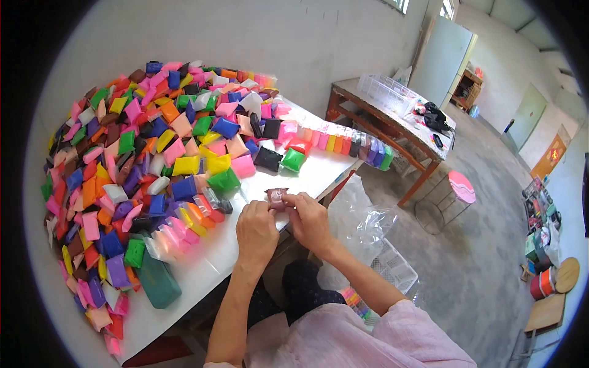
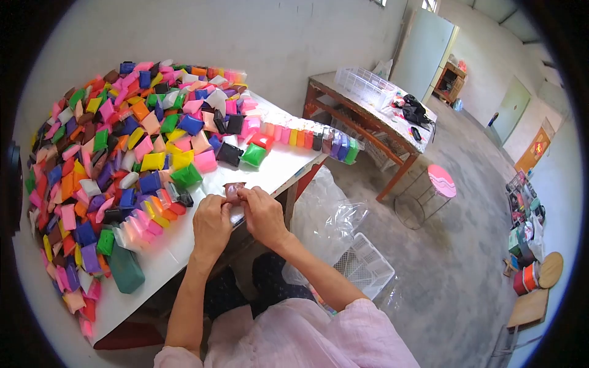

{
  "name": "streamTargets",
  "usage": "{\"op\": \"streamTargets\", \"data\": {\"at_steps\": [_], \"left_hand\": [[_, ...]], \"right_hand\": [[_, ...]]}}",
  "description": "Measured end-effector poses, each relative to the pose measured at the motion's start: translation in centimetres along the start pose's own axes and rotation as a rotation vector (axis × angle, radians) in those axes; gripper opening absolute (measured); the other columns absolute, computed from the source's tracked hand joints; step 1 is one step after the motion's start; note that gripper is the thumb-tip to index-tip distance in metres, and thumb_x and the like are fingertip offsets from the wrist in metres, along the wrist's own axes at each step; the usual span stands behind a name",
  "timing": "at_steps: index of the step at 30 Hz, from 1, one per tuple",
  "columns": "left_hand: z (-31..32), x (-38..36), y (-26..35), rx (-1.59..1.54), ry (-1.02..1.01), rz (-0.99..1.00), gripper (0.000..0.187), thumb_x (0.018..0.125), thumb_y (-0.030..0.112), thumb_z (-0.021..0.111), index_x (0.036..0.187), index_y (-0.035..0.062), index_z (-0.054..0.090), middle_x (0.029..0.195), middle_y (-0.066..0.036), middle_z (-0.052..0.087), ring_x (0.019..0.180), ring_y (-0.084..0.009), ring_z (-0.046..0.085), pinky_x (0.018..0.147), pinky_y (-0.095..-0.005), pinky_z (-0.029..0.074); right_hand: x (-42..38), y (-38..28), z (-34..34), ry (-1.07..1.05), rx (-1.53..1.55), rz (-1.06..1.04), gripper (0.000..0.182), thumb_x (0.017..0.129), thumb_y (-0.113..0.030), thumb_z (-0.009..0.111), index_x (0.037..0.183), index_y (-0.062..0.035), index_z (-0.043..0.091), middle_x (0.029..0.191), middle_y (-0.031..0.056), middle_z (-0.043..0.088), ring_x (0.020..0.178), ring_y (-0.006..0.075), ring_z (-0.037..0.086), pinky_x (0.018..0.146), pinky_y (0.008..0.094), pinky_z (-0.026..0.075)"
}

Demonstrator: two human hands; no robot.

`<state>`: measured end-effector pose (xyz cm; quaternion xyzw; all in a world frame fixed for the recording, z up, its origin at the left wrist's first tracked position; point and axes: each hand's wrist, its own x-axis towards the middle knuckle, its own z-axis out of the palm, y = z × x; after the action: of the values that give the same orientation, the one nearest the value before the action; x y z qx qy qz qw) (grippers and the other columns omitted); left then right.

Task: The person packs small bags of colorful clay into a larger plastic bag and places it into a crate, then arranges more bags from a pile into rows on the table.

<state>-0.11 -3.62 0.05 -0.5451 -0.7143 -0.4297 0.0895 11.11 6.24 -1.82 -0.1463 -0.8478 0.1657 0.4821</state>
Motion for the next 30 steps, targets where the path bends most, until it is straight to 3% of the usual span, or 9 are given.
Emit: {"op": "streamTargets", "data": {"at_steps": [10,11,14,15,18,21,24,27,30], "left_hand": [[0.1,-0.7,0.2,0.078,0.04,0.146,0.006,0.086,0.002,0.06,0.086,-0.0012,0.055,0.083,-0.02,0.058,0.083,-0.0393,0.057,0.074,-0.0491,0.045],[0.1,-0.9,0.3,0.141,0.049,0.207,0.011,0.077,0.0,0.058,0.085,0.0024,0.051,0.083,-0.015,0.054,0.082,-0.0336,0.056,0.073,-0.0434,0.045],[-0.4,-2.0,-0.1,0.264,0.124,0.319,0.012,0.076,0.003,0.058,0.083,0.0039,0.05,0.081,-0.013,0.052,0.079,-0.0314,0.054,0.07,-0.0422,0.043],[-0.5,-2.3,-0.3,0.306,0.153,0.362,0.011,0.076,0.006,0.059,0.084,0.0036,0.051,0.078,-0.011,0.049,0.075,-0.0274,0.052,0.067,-0.0395,0.042],[-1.0,-2.9,0.3,0.396,0.234,0.445,0.012,0.077,0.007,0.06,0.086,0.0021,0.054,0.078,-0.01,0.049,0.073,-0.0249,0.051,0.065,-0.0377,0.041],[-1.7,-2.9,0.7,0.436,0.289,0.516,0.013,0.076,0.007,0.06,0.088,0.0012,0.056,0.078,-0.009,0.05,0.072,-0.0233,0.051,0.064,-0.0359,0.041],[-2.1,-2.8,0.0,0.422,0.267,0.495,0.017,0.08,0.01,0.063,0.093,-0.0006,0.058,0.081,-0.01,0.053,0.074,-0.0252,0.052,0.065,-0.0371,0.041],[-4.0,-2.3,1.3,0.257,0.316,0.332,0.021,0.083,0.01,0.066,0.1,-0.0017,0.06,0.087,-0.013,0.058,0.08,-0.03,0.056,0.071,-0.0409,0.044],[-6.4,-2.2,0.6,0.198,0.421,0.199,0.021,0.086,0.006,0.066,0.104,-0.0013,0.061,0.094,-0.015,0.061,0.087,-0.0348,0.058,0.079,-0.0459,0.045]], "right_hand": [[-0.7,-0.4,-1.6,-0.061,0.096,0.138,0.027,0.081,0.003,0.063,0.107,-0.0014,0.061,0.094,0.0167,0.065,0.081,0.0312,0.067,0.072,0.0394,0.053],[-0.8,-0.8,-1.9,-0.05,0.145,0.194,0.024,0.082,0.004,0.061,0.106,-0.0002,0.061,0.092,0.0171,0.065,0.078,0.0316,0.067,0.069,0.0395,0.052],[-0.9,-0.1,-2.2,0.076,0.028,0.254,0.018,0.085,0.001,0.059,0.103,0.0009,0.061,0.087,0.0173,0.065,0.074,0.0323,0.067,0.067,0.0405,0.052],[-0.4,-0.4,-2.6,0.055,0.003,0.334,0.021,0.089,-0.009,0.062,0.106,0.0024,0.062,0.084,0.0178,0.068,0.072,0.0308,0.068,0.065,0.0396,0.053],[1.9,-4.5,-4.0,-0.154,0.141,0.547,0.033,0.088,-0.021,0.069,0.11,0.0029,0.064,0.084,0.0182,0.071,0.07,0.0281,0.07,0.064,0.0381,0.054],[2.9,-5.4,-3.5,-0.27,0.191,0.536,0.043,0.085,-0.029,0.074,0.111,0.0035,0.065,0.085,0.0183,0.073,0.07,0.0261,0.071,0.064,0.0356,0.054],[3.3,-4.0,-1.9,-0.281,0.302,0.468,0.038,0.084,-0.027,0.073,0.107,0.0021,0.067,0.087,0.0165,0.073,0.069,0.026,0.071,0.064,0.0356,0.054],[5.1,-3.4,-0.9,-0.352,0.32,0.385,0.033,0.085,-0.015,0.07,0.114,-0.0002,0.065,0.091,0.0099,0.071,0.076,0.0159,0.065,0.071,0.0296,0.052],[6.6,-1.8,1.4,-0.364,0.336,0.199,0.036,0.084,-0.012,0.068,0.118,-0.0014,0.062,0.093,0.0099,0.07,0.079,0.018,0.065,0.073,0.0325,0.052]]}}
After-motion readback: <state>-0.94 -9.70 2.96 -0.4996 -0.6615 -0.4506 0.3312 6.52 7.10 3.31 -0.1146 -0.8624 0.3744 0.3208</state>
